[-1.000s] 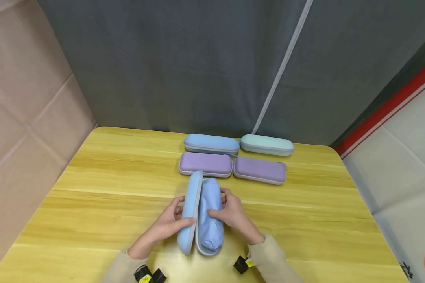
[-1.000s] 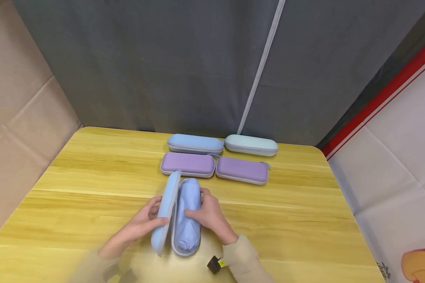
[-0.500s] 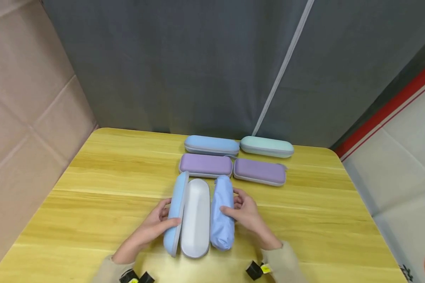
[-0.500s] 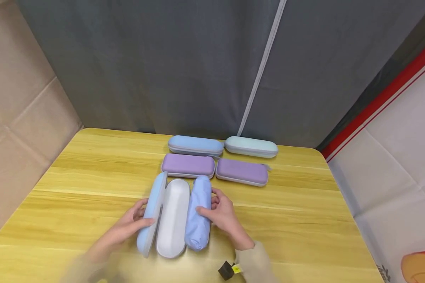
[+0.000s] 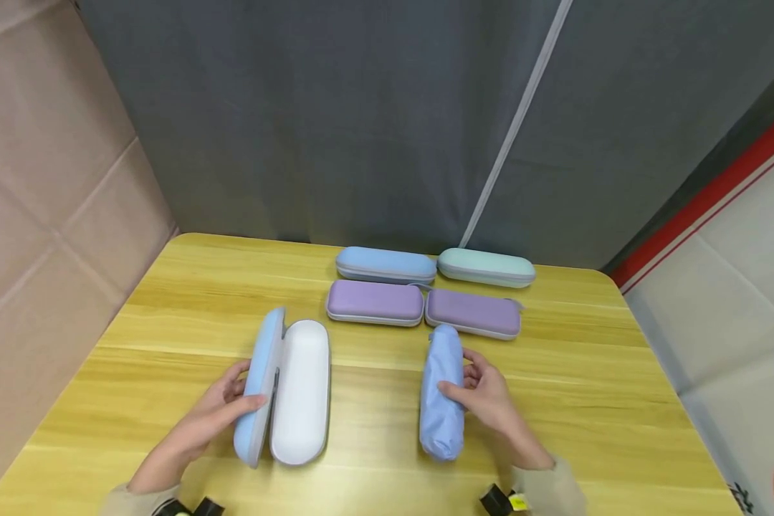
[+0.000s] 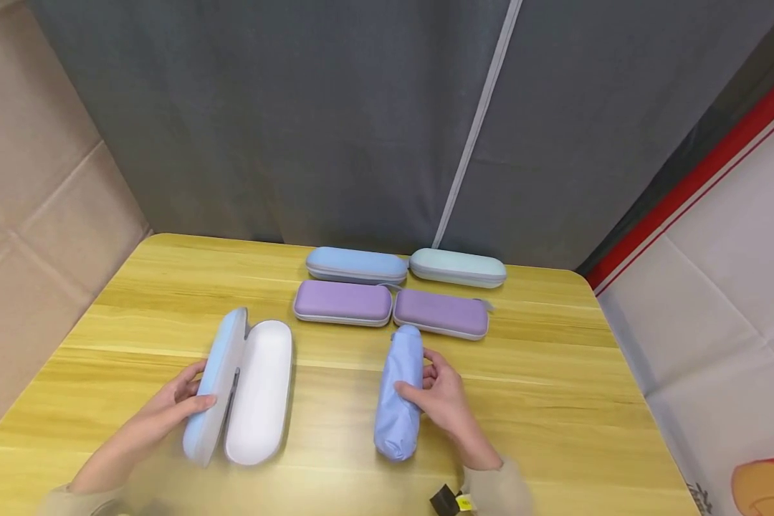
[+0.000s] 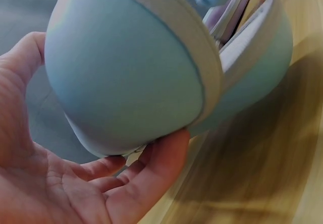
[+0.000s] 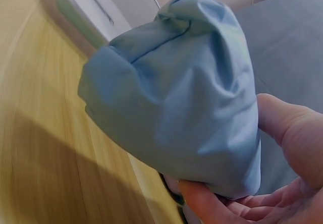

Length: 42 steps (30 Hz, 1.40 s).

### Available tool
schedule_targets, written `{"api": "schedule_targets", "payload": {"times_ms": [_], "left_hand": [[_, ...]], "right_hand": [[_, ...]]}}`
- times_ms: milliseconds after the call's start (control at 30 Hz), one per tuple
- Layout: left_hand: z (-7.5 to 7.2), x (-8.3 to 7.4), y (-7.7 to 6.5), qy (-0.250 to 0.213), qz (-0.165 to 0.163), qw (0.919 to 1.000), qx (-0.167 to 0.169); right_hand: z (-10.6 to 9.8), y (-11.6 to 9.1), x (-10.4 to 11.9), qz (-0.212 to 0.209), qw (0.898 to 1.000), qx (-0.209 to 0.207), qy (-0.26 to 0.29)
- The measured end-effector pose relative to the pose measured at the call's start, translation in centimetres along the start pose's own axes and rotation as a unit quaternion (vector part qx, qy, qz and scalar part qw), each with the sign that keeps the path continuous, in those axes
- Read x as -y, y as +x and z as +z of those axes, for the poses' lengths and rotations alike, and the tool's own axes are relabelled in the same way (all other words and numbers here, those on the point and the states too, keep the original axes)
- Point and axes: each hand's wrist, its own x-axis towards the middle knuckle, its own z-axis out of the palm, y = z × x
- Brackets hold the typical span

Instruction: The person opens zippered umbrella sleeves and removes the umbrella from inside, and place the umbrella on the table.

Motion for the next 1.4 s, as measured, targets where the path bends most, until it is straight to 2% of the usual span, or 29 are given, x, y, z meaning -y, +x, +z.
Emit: {"api": "schedule_targets", "payload": {"times_ms": [167, 467, 633, 767, 967, 1133, 1233, 1300, 1400], "left_hand": [[-1.7, 0.2, -0.7, 0.024, -0.006, 0.9996, -0.012], [-4.6, 1.0, -1.9, 0.076, -0.054, 0.995, -0.036], [-6.7, 1.1, -2.6, 0.117, -0.073, 0.9891, -0.052], [-8.3, 1.3, -3.2, 0.157, -0.085, 0.9813, -0.072], [-9.9, 1.4, -3.8, 0.196, -0.091, 0.9724, -0.089], [-10.9, 1.2, -4.2, 0.242, -0.088, 0.9595, -0.115], [-11.4, 1.0, -4.3, 0.273, -0.098, 0.9483, -0.128], [-11.6, 0.9, -4.3, 0.304, -0.105, 0.9364, -0.14], [-11.7, 0.9, -4.1, 0.367, -0.106, 0.9102, -0.16]], "right_hand": [[-1.5, -0.3, -0.5, 0.01, 1.0, -0.006, -0.013], [-5.2, -1.3, -1.7, 0.042, 0.997, -0.028, -0.061], [-7.5, -2.0, -2.4, 0.067, 0.992, -0.044, -0.102], [-9.6, -2.5, -3.3, 0.081, 0.986, -0.048, -0.135], [-12.5, -3.3, -4.4, 0.112, 0.974, -0.06, -0.187], [-14.9, -3.8, -5.2, 0.13, 0.962, -0.054, -0.234], [-16.1, -4.0, -5.7, 0.129, 0.952, -0.052, -0.273], [-16.9, -4.0, -5.9, 0.126, 0.945, -0.049, -0.299], [-17.7, -3.9, -6.3, 0.122, 0.934, -0.046, -0.334]]}}
